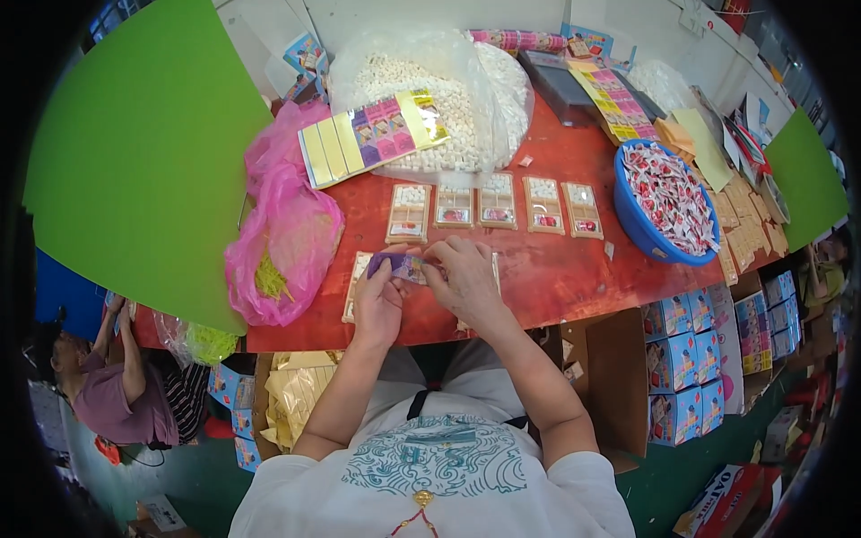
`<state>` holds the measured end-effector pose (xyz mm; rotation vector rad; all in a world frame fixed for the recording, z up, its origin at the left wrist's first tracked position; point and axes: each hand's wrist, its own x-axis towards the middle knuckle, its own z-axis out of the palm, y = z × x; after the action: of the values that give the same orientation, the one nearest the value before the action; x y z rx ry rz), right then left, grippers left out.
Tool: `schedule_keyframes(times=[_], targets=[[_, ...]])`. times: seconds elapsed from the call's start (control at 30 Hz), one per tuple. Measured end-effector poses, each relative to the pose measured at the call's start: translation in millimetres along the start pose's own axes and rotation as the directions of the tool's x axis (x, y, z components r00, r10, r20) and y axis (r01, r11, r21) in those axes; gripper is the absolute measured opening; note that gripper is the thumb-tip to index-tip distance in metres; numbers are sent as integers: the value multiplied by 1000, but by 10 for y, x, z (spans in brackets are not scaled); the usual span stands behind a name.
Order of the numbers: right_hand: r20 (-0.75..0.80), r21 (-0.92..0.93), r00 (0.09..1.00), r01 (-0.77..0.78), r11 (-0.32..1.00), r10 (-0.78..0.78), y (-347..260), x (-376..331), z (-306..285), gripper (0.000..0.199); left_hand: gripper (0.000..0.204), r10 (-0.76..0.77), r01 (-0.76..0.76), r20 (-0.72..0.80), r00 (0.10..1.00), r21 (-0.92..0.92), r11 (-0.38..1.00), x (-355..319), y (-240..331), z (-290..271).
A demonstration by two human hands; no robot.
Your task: Packaging small white items into plastic bags and sealing them with decorative cardboard headers.
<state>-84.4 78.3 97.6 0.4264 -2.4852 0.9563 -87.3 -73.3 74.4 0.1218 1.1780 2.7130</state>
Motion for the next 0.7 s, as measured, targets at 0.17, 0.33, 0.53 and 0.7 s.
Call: schedule_keyframes(times=[0.17,0.33,0.53,0.7], targets=[[59,43,997,-61,997,58,126,-9,-25,7,34,-21,20,37,999,49,999,10,-34,36],[24,141,997,-79,987,76,412,-44,-293,5,49,-27,30,-34,999,76,997,81,8,-90],[331,517,867,-497,697,373,784,-175,-627,7,34,108,-152,108,988,678,719,-107,-269,-262],[448,413,784,-608,678,430,1091,-311,-561,9,19,192,-510,476,858,832,219,-358,-609,-170]])
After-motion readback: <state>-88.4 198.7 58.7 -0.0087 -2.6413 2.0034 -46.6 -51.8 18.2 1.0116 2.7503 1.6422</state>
